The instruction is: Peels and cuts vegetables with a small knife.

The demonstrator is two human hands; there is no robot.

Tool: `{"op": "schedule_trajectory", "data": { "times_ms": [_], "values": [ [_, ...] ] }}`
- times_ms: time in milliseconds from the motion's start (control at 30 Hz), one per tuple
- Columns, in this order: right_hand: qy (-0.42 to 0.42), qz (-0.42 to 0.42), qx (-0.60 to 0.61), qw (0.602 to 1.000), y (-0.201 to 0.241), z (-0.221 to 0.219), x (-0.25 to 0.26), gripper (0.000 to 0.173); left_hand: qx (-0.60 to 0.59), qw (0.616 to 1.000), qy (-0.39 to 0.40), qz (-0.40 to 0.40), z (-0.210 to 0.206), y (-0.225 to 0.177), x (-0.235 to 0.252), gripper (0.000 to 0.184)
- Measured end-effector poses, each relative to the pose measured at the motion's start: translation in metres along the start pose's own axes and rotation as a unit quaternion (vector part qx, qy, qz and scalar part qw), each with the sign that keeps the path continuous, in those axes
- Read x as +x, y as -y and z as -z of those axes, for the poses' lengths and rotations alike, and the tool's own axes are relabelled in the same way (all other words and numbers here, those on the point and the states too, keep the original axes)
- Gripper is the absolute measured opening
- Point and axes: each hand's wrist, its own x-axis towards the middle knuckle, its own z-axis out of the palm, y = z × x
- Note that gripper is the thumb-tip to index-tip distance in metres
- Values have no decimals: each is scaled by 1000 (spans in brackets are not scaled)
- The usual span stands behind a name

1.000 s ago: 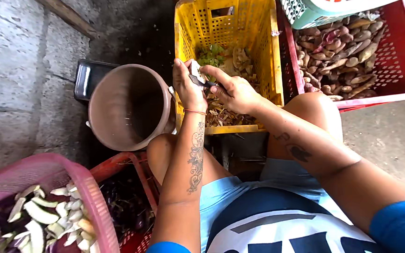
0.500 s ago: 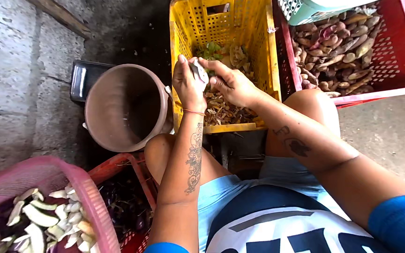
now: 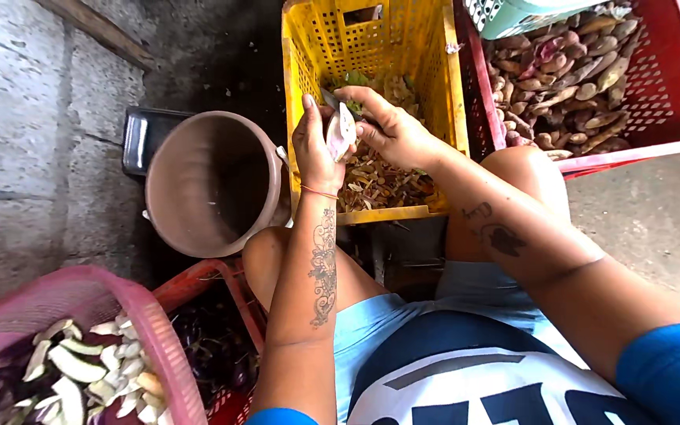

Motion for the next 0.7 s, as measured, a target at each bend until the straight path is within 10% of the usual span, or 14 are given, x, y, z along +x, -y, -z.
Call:
{"op": "schedule_trajectory", "data": {
  "times_ms": [333,500,700],
  "values": [
    [-34,-339,341,876,18,-1,-2,42,-67,994,-34,82,7,-3,9,32],
    [33,-111,9,993,17,-12,-9,56,-75,987,-122,79,3,-1,12,31],
    [55,8,-189,980,17,-23,-16,58,-71,985,-146,59,6,-1,13,33]
  ]
}}
